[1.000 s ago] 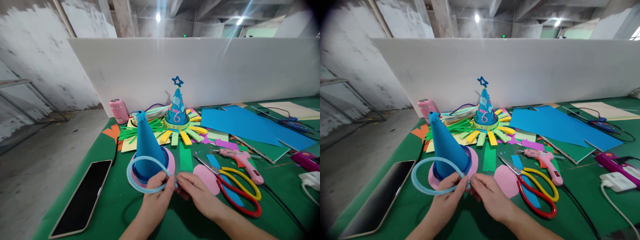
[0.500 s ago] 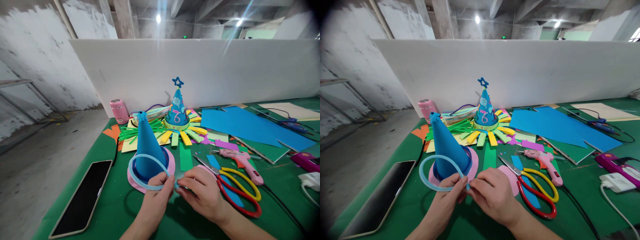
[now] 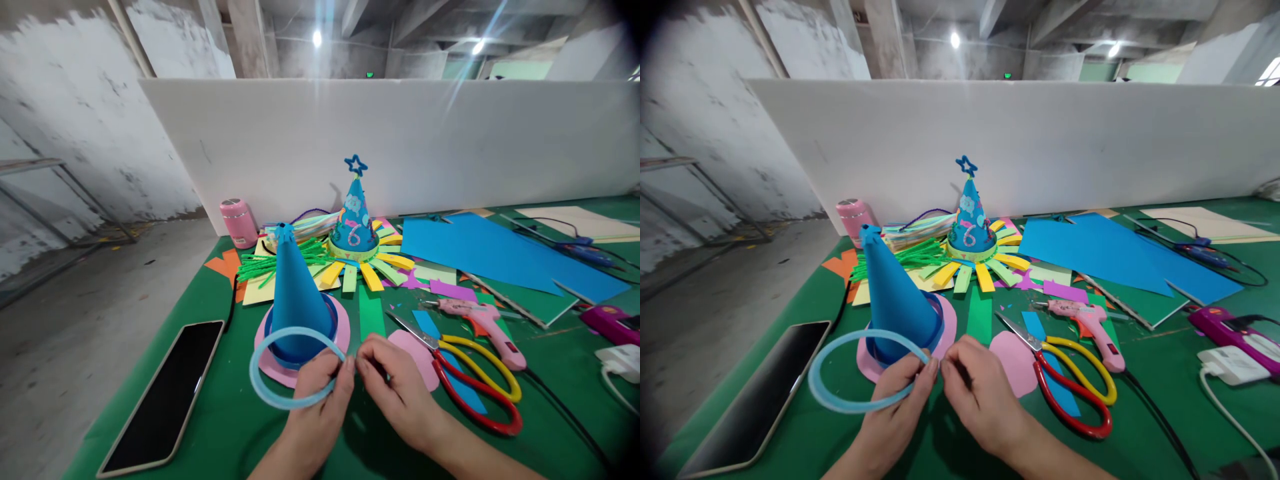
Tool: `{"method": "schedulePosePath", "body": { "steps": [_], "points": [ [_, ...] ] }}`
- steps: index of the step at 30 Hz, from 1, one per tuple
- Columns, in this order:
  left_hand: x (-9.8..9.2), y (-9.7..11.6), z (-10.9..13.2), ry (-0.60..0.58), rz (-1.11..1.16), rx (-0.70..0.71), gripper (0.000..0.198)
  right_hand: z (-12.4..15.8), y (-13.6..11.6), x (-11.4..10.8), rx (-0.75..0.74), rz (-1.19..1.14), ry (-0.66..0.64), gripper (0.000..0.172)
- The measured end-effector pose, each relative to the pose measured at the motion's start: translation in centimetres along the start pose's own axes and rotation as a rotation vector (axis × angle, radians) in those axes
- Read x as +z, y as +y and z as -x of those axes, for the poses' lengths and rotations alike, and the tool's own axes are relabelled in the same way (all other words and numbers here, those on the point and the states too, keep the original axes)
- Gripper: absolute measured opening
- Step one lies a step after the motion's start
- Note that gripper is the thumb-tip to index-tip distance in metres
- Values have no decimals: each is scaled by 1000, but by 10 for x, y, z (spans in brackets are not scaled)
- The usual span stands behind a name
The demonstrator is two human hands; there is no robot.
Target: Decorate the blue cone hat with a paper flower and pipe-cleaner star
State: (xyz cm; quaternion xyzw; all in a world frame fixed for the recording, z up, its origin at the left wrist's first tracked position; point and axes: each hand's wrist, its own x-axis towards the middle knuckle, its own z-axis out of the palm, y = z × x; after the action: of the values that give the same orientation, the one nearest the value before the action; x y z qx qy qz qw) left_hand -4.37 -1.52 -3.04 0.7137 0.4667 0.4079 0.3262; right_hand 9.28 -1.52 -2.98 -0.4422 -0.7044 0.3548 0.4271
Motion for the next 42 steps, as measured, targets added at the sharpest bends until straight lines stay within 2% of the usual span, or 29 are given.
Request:
{"method": "schedulePosePath", "body": {
  "steps": [4, 6, 7, 9, 11, 14, 16, 18, 20, 23, 25, 29, 33, 37, 40, 42],
  "points": [
    [-4, 0, 0, -71, -252, 215, 23, -4, 6, 6, 419, -540, -159, 22],
    [-4, 0, -1, -88, -261, 207, 23, -5, 9, 7, 538, -704, -231, 22],
    [-4, 0, -2, -76, -221, 164, 24, -5, 9, 6, 548, -732, -241, 23],
    [-4, 0, -4, -40, -87, 7, 27, -5, 8, 2, 499, -727, -235, 24],
    [-5, 0, -6, -24, 80, -157, 30, -5, 6, -4, 388, -629, -239, 23],
    [-6, 0, -6, -73, 321, -318, 32, -4, 2, -13, 126, -290, -191, 13],
    [-6, 0, -6, -105, 419, -390, 32, -4, 2, -17, -66, -92, -136, 14],
    [-5, 0, -6, -120, 452, -434, 32, -3, 4, -20, -235, 33, -94, 16],
    [-5, 1, -6, -126, 456, -451, 32, -3, 5, -21, -351, 127, -51, 11],
    [-5, 2, -6, -146, 448, -436, 33, -3, 5, -21, -416, 233, -17, 8],
    [-5, 2, -6, -159, 415, -406, 33, -2, 4, -20, -407, 284, -31, 6],
    [-4, 3, -4, -116, 298, -301, 32, 1, 1, -14, -260, 275, -79, 8],
    [-2, 3, 1, -47, 193, -165, 27, 5, -1, -3, -51, 79, -93, 17],
    [-1, 2, 4, -6, 54, -49, 22, 6, 0, 7, 215, -354, -122, 24],
    [-2, 3, 3, -60, -55, 81, 20, 3, 5, 12, 440, -786, -215, 27],
    [-3, 3, 2, -87, -112, 136, 19, 0, 8, 13, 566, -979, -295, 27]
  ]
}}
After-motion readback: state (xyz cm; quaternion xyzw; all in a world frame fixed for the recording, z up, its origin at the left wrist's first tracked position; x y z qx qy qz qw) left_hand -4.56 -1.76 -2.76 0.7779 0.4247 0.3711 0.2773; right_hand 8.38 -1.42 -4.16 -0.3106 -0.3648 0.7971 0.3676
